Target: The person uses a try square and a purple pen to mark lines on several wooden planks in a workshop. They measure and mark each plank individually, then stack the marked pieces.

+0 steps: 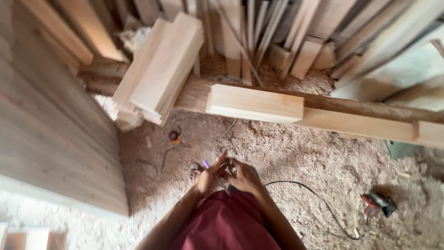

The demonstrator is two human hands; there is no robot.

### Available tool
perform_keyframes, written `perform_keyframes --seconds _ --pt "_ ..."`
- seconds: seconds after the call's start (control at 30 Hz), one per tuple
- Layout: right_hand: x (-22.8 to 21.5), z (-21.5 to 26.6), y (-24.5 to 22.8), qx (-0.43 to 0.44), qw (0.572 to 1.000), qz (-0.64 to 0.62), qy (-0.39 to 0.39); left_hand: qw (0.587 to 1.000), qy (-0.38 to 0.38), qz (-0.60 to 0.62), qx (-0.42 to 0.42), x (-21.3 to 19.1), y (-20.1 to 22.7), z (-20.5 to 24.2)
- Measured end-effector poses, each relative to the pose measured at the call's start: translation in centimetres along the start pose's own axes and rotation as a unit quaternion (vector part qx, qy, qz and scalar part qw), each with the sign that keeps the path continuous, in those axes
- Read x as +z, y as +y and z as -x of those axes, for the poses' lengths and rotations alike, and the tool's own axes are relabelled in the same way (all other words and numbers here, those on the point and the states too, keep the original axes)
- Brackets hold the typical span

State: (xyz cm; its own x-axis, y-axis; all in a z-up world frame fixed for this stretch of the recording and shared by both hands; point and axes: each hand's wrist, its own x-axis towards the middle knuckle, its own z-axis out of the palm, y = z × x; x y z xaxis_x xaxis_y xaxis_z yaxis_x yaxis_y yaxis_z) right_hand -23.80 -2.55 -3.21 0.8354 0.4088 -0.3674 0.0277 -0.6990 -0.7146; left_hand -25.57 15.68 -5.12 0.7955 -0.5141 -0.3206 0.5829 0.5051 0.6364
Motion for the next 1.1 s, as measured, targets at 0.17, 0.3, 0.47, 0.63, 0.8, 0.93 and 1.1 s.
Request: perform_keyframes --seconds 0.17,0.3,0.47,0.63,0.8,0.93,1.1 --pt "-2.6 -3.2 0.0 0.070 0.995 0.070 -0.008 0.999 0.028 -0.012 0.025 1.7 3.1 -0.4" --pt "-7.5 -5.9 1.3 -0.001 0.994 0.099 0.043 0.992 0.085 0.049 0.084 2.4 3.5 -2.0" --pt "-15.0 -8.3 1.4 -0.234 0.925 0.253 0.163 0.935 0.264 0.190 0.140 2.9 1.1 -4.5" --pt "-19.6 -10.1 1.4 -0.234 0.924 0.281 0.114 0.892 0.344 0.240 0.171 3.6 -3.2 -6.0" --pt "-21.4 -12.2 2.4 -0.282 0.914 0.283 0.075 0.841 0.389 0.310 0.215 5.1 -7.5 -7.8" --pt "-21.7 -12.9 3.8 -0.317 0.899 0.293 0.075 0.805 0.396 0.370 0.241 7.0 -10.4 -9.2" --pt "-21.2 -13.2 5.2 -0.352 0.882 0.297 0.104 0.800 0.420 0.357 0.236 8.2 -12.4 -10.1"
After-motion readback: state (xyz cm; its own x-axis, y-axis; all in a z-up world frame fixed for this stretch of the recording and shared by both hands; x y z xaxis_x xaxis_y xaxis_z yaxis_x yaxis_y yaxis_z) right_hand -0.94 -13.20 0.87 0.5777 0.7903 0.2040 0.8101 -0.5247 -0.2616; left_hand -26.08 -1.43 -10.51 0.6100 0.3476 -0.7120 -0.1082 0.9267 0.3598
